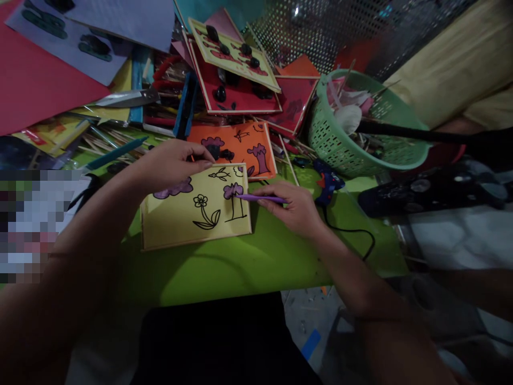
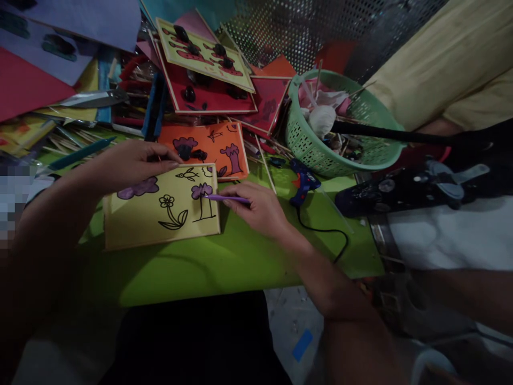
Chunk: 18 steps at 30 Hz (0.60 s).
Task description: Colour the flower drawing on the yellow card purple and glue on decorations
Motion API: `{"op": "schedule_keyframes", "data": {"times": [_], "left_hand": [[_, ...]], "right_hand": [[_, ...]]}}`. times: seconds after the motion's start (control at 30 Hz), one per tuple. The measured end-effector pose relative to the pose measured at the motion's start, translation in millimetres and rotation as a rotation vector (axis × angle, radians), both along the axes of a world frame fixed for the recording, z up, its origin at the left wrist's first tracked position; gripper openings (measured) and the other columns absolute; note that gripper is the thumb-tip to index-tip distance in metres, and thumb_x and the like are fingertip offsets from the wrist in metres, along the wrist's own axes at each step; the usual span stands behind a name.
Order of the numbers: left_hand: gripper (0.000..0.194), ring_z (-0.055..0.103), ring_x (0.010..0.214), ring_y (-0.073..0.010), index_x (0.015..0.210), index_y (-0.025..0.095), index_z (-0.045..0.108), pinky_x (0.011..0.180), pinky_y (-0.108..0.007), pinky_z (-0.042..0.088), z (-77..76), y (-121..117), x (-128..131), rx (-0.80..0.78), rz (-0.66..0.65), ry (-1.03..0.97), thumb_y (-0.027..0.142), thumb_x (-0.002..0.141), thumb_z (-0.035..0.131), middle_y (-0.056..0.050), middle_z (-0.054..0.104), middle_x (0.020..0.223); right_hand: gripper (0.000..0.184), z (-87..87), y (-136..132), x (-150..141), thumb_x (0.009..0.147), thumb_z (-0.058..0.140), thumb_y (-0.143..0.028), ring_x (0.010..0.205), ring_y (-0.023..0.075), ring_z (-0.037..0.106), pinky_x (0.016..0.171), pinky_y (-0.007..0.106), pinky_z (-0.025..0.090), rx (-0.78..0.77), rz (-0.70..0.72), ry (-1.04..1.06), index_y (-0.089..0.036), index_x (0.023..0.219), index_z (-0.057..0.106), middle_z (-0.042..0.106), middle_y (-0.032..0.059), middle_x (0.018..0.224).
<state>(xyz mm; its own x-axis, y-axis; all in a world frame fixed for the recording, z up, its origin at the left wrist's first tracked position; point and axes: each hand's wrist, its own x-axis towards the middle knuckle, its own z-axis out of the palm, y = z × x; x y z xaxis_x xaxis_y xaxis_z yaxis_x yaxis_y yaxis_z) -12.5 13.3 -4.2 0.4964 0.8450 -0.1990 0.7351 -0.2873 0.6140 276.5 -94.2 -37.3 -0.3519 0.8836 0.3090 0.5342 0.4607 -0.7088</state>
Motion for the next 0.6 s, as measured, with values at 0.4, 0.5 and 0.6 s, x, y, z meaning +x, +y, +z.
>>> {"op": "schedule_keyframes", "data": {"times": [0.4, 0.5, 0.6], "left_hand": [[0.044, 0.064, 0.086, -0.0177, 0.115, 0.015, 0.078, 0.083, -0.031, 0.044, 6.0, -5, 2, 0.020, 0.002, 0.018, 0.045, 0.097, 0.053, -0.005, 0.078, 0.105], [0.043, 0.064, 0.084, -0.0179, 0.110, 0.016, 0.079, 0.080, -0.031, 0.044, 1.3, -3, 0, 0.036, 0.009, -0.007, 0.047, 0.094, 0.054, -0.004, 0.077, 0.097], [0.040, 0.064, 0.083, -0.0184, 0.102, 0.016, 0.079, 0.078, -0.030, 0.043, -4.6, -1, 0, 0.048, 0.006, -0.099, 0.046, 0.090, 0.057, -0.004, 0.075, 0.091]], "right_hand": [[0.016, 3.3, -2, -1, 0.101, 0.071, -0.028, 0.087, 0.0214, 0.073, 0.078, 0.036, 0.056, 0.012, -0.010, -0.066, -0.030, 0.112, 0.083, 0.082, 0.0026, 0.099], [0.016, 2.9, -2, -1, 0.101, 0.070, -0.028, 0.087, 0.0211, 0.074, 0.078, 0.035, 0.056, 0.030, -0.018, -0.087, -0.028, 0.112, 0.082, 0.083, 0.0030, 0.099], [0.016, 2.5, -1, -1, 0.101, 0.070, -0.027, 0.087, 0.0206, 0.075, 0.078, 0.033, 0.057, 0.050, 0.009, -0.101, -0.027, 0.112, 0.082, 0.083, 0.0030, 0.099]]}}
